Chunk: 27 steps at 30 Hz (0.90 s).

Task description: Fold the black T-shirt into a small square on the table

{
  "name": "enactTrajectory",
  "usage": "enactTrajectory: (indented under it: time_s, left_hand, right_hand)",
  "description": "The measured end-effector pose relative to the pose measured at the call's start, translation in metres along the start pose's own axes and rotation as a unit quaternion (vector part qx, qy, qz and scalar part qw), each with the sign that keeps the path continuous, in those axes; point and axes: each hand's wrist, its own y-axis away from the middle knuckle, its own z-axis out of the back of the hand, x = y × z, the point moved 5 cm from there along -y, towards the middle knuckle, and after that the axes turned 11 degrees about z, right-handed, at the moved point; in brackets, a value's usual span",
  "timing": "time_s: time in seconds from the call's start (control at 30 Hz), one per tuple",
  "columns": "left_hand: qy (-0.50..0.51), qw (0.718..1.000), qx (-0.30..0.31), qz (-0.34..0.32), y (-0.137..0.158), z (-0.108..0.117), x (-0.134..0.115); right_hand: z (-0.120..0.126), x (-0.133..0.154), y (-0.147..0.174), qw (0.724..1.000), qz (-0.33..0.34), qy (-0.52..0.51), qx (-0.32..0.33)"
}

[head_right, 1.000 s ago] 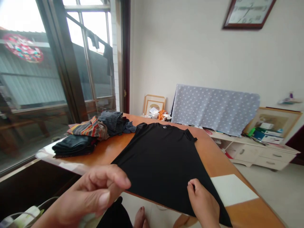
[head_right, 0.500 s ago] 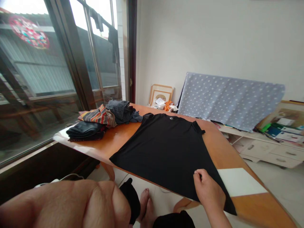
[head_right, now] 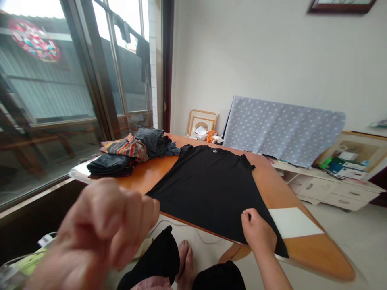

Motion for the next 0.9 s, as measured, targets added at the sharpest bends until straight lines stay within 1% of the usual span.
enactTrajectory:
  time_s: [0.07, 0.1, 0.17, 0.2, 0.23, 0.3, 0.33, 0.4, 0.5, 0.67, 0.8, 0.9]
  left_hand:
    - [0.003, 0.998, -0.030, -0.052, -0.028, 0.016, 0.011]
    - [-0.017, 0.996, -0.059, -0.060, -0.042, 0.026, 0.024]
    - [-0.106, 0.985, -0.135, -0.030, -0.065, 0.047, 0.060]
    - [-0.160, 0.975, -0.155, -0.018, -0.073, 0.056, 0.080]
    - [-0.221, 0.959, -0.177, -0.008, -0.078, 0.066, 0.099]
    - [-0.345, 0.914, -0.212, 0.013, -0.080, 0.083, 0.132]
    - [-0.395, 0.893, -0.214, 0.018, -0.079, 0.090, 0.145]
    - [-0.458, 0.865, -0.205, 0.010, -0.076, 0.098, 0.162]
    - [-0.491, 0.850, -0.190, -0.013, -0.073, 0.105, 0.173]
    - [-0.508, 0.840, -0.189, -0.009, -0.078, 0.113, 0.177]
    - [-0.530, 0.830, -0.169, -0.036, -0.078, 0.110, 0.178]
    - [-0.557, 0.811, -0.166, -0.060, -0.074, 0.106, 0.179]
  right_hand:
    - [0.001, 0.003, 0.001, 1.000, 0.007, 0.006, -0.008]
    - [0.002, 0.004, 0.002, 1.000, 0.010, 0.009, -0.011]
    - [0.004, 0.006, 0.003, 1.000, 0.012, 0.012, -0.015]
    - [0.004, 0.006, 0.003, 1.000, 0.011, 0.012, -0.017]
    - [0.005, 0.007, 0.004, 1.000, 0.011, 0.011, -0.019]
    - [0.005, 0.008, 0.004, 1.000, 0.013, 0.008, -0.027]
    - [0.005, 0.008, 0.004, 0.999, 0.016, 0.007, -0.031]
    - [0.005, 0.009, 0.004, 0.999, 0.018, 0.008, -0.039]
    - [0.005, 0.010, 0.003, 0.999, 0.013, 0.012, -0.047]
    - [0.006, 0.013, 0.003, 0.998, 0.016, 0.013, -0.063]
    - [0.005, 0.014, 0.002, 0.996, 0.028, 0.011, -0.078]
    - [0.004, 0.013, 0.003, 0.996, 0.028, 0.011, -0.088]
